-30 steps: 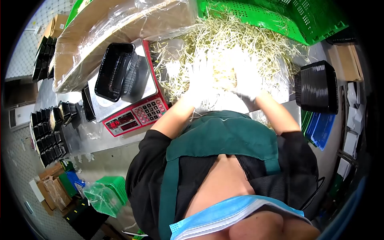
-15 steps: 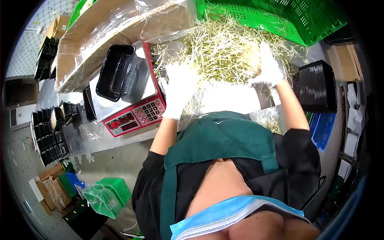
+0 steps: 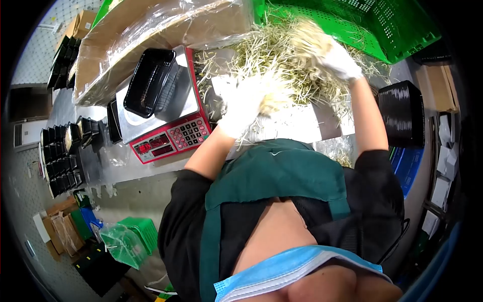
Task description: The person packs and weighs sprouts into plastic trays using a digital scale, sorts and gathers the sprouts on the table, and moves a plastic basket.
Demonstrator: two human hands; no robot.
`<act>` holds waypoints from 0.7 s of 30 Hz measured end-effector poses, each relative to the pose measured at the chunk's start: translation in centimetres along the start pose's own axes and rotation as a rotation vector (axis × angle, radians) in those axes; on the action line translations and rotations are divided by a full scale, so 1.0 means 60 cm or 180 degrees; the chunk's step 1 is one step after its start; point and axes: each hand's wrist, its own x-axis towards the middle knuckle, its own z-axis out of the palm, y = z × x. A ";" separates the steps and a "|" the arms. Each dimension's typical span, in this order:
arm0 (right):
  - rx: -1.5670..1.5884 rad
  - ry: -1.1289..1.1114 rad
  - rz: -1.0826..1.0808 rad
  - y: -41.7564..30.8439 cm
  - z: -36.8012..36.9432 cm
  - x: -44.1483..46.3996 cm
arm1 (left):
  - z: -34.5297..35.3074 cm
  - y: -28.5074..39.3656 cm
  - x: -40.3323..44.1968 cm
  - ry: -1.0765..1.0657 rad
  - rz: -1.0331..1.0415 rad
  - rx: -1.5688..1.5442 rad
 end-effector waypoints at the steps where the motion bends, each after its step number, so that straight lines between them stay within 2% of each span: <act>1: -0.0459 -0.0116 0.1001 -0.032 0.023 0.007 | 0.013 0.002 0.018 0.0008 0.0205 0.0762; 2: -0.0254 -0.0685 0.0902 -0.021 0.045 0.040 | 0.025 -0.003 0.036 0.0023 0.0417 0.1532; 4: -0.3425 -0.0509 0.0636 -0.019 0.070 0.084 | 0.048 -0.037 0.028 -0.0007 0.0313 0.1671; 5: -0.3022 -0.0571 0.0527 -0.021 0.065 0.088 | 0.042 -0.043 0.014 -0.0081 0.0060 0.1221; 6: -0.3036 -0.0575 0.0502 -0.025 0.062 0.099 | 0.039 -0.051 0.008 -0.0152 -0.0186 0.0769; 7: -0.1865 -0.0639 0.0553 -0.027 0.063 0.106 | 0.032 -0.053 0.005 0.0077 -0.0162 0.0787; 8: -0.0672 -0.0695 0.0637 -0.022 0.069 0.107 | 0.031 -0.053 -0.001 0.0019 -0.0176 0.0770; 9: -0.1325 -0.0767 0.0904 -0.021 0.088 0.124 | 0.032 -0.049 -0.003 -0.0064 -0.0440 0.0701; 10: -0.1329 -0.0748 0.0901 -0.030 0.114 0.119 | 0.015 -0.039 0.017 -0.0087 -0.0667 0.0654; 11: -0.2442 -0.0939 0.0397 -0.039 0.147 0.097 | -0.003 -0.018 0.027 -0.0233 -0.0797 0.1161; 12: -0.3541 -0.1135 -0.0113 -0.044 0.184 0.064 | -0.002 -0.020 0.034 -0.0223 -0.0782 0.1155; 14: -0.4281 -0.0248 0.0194 -0.057 0.257 -0.029 | 0.004 -0.029 0.049 -0.0743 -0.1186 0.0932; 16: -0.4267 0.0675 -0.0468 0.016 0.290 -0.045 | 0.013 -0.028 0.048 -0.0790 -0.1158 0.1087; 18: -0.4449 0.1447 -0.1035 0.067 0.284 -0.006 | 0.033 -0.032 0.038 0.0274 -0.0714 0.1345; 19: -0.4459 0.1450 -0.1034 0.041 0.265 0.007 | 0.005 -0.021 0.030 0.0276 -0.0740 0.1474; 21: -0.3517 -0.0036 0.0595 -0.046 0.218 0.033 | -0.096 0.001 -0.002 0.0306 -0.0651 0.0268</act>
